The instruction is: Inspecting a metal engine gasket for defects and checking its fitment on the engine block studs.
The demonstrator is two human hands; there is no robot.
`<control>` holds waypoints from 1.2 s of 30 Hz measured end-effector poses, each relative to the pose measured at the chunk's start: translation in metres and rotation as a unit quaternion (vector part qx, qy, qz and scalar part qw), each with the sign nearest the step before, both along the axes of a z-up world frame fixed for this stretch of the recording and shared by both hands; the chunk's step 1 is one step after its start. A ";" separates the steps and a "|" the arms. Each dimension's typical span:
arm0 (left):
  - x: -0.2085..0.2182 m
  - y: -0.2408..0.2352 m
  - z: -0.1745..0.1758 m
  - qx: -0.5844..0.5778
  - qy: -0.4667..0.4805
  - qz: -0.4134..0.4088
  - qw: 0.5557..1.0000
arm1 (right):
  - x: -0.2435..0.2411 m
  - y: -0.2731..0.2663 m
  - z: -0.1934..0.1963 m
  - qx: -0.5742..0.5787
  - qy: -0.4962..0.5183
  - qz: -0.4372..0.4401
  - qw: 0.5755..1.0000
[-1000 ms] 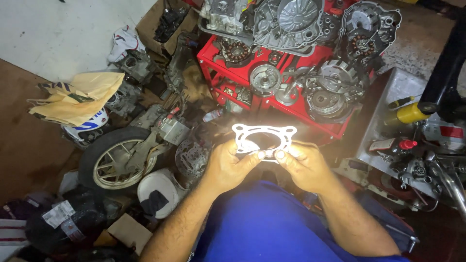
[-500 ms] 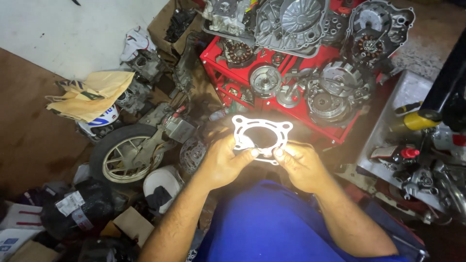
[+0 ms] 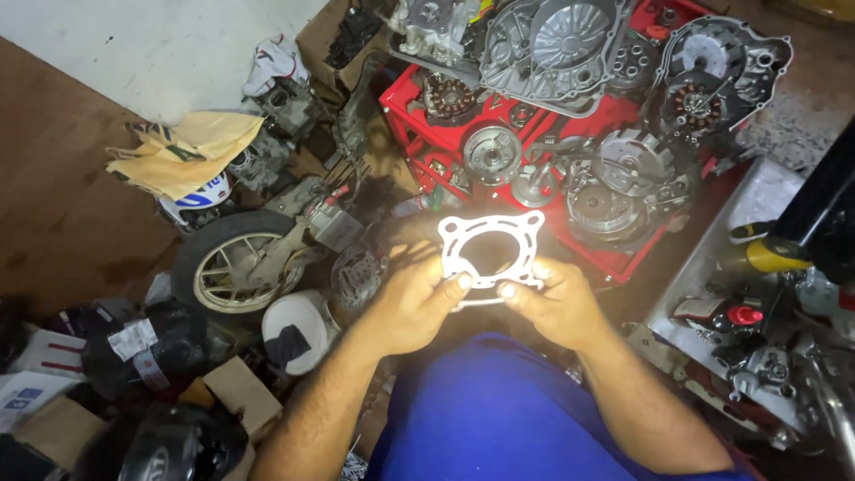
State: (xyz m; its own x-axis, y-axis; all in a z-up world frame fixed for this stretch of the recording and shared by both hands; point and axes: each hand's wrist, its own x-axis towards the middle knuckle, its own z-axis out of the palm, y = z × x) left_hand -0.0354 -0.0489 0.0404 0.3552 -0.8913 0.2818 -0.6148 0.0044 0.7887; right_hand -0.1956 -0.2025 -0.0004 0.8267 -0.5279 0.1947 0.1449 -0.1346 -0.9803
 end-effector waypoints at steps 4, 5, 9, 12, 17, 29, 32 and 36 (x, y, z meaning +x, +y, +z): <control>-0.015 -0.002 0.005 -0.023 -0.064 0.008 0.998 | -0.004 -0.011 -0.031 -0.032 0.013 -0.026 0.999; -0.016 -0.003 0.002 -0.041 -0.073 0.021 0.996 | -0.005 -0.011 -0.033 -0.042 0.009 -0.040 0.998; -0.018 -0.002 -0.009 -0.076 -0.071 0.051 0.993 | -0.005 -0.010 -0.025 0.012 -0.023 -0.044 0.999; -0.018 -0.003 0.005 -0.080 -0.071 0.059 0.993 | -0.004 -0.011 -0.009 -0.004 -0.008 -0.045 0.999; -0.018 0.004 -0.008 -0.078 -0.058 0.060 0.993 | 0.004 -0.010 -0.010 -0.119 -0.057 -0.046 0.990; -0.001 0.018 0.015 -0.072 -0.016 0.030 0.997 | 0.006 0.007 -0.002 -0.009 -0.053 -0.035 0.998; 0.003 0.020 0.021 -0.075 0.002 0.023 0.997 | 0.008 0.009 -0.011 -0.065 -0.062 -0.068 0.994; 0.011 0.026 0.007 -0.088 0.040 0.065 0.993 | 0.014 0.013 -0.031 -0.147 -0.073 -0.116 0.980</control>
State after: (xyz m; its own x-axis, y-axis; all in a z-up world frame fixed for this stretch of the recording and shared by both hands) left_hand -0.0245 -0.0231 0.0470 0.4910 -0.7765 0.3949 -0.5546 0.0709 0.8291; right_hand -0.1816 -0.1898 -0.0313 0.6424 -0.6020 0.4742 0.2135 -0.4536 -0.8652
